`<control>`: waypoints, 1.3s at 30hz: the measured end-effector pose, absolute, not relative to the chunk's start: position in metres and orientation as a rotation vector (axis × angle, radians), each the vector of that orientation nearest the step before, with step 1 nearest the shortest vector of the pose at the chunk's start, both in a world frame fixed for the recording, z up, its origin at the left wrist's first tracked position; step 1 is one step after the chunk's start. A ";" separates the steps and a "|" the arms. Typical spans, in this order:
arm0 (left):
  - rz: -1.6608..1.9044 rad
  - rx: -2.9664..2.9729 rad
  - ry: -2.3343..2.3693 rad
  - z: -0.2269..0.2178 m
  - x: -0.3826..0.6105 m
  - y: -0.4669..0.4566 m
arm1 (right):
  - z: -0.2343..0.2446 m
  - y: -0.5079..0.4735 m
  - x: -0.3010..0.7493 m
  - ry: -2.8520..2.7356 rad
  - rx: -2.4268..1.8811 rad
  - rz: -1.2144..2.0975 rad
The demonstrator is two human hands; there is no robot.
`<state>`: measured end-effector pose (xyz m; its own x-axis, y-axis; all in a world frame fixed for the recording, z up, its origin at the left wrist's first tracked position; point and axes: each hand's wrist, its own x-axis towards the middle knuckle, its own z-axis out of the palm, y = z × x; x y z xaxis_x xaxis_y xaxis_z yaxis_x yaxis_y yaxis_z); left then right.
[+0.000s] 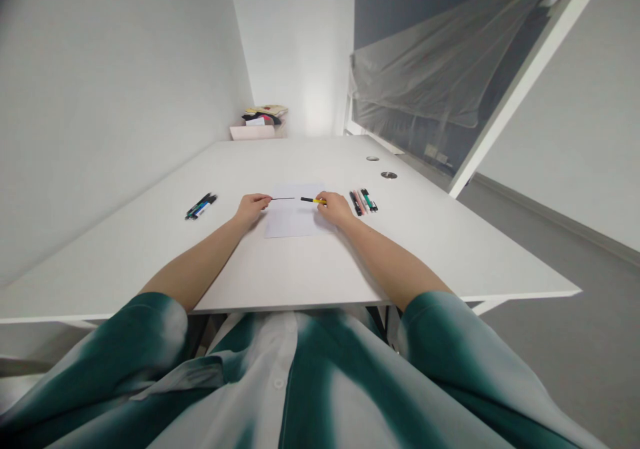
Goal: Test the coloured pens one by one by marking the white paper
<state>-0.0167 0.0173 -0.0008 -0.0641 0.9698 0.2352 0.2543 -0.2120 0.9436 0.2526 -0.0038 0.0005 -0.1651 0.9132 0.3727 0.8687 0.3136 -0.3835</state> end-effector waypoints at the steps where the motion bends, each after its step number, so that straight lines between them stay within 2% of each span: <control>1: 1.351 1.476 1.367 0.000 -0.020 0.019 | 0.001 -0.004 0.254 -1.987 -1.640 0.114; 4: 1.459 1.352 1.426 0.000 -0.029 0.023 | 0.003 -0.003 0.257 -1.833 -1.779 0.133; 8: 1.499 1.320 1.436 -0.003 -0.033 0.025 | 0.001 -0.002 0.255 -1.918 -1.733 0.120; 15: 1.117 1.635 1.291 -0.004 -0.015 0.014 | -0.003 -0.003 0.243 -2.191 -1.640 -0.054; 20: 1.014 1.777 1.285 -0.003 -0.007 0.008 | -0.006 -0.003 0.243 -2.270 -1.668 0.000; 29: 0.974 1.943 1.224 -0.003 0.004 0.003 | -0.005 -0.011 0.228 -2.388 -1.129 -0.042; 39: 1.030 1.933 1.358 -0.006 -0.002 0.008 | 0.004 -0.018 0.229 -2.437 -1.388 -0.129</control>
<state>-0.0023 0.0081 -0.0061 0.1927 0.9430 0.2714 0.5152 -0.3326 0.7899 0.2294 -0.0183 0.0041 -0.4695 0.8195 0.3287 0.8495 0.5208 -0.0848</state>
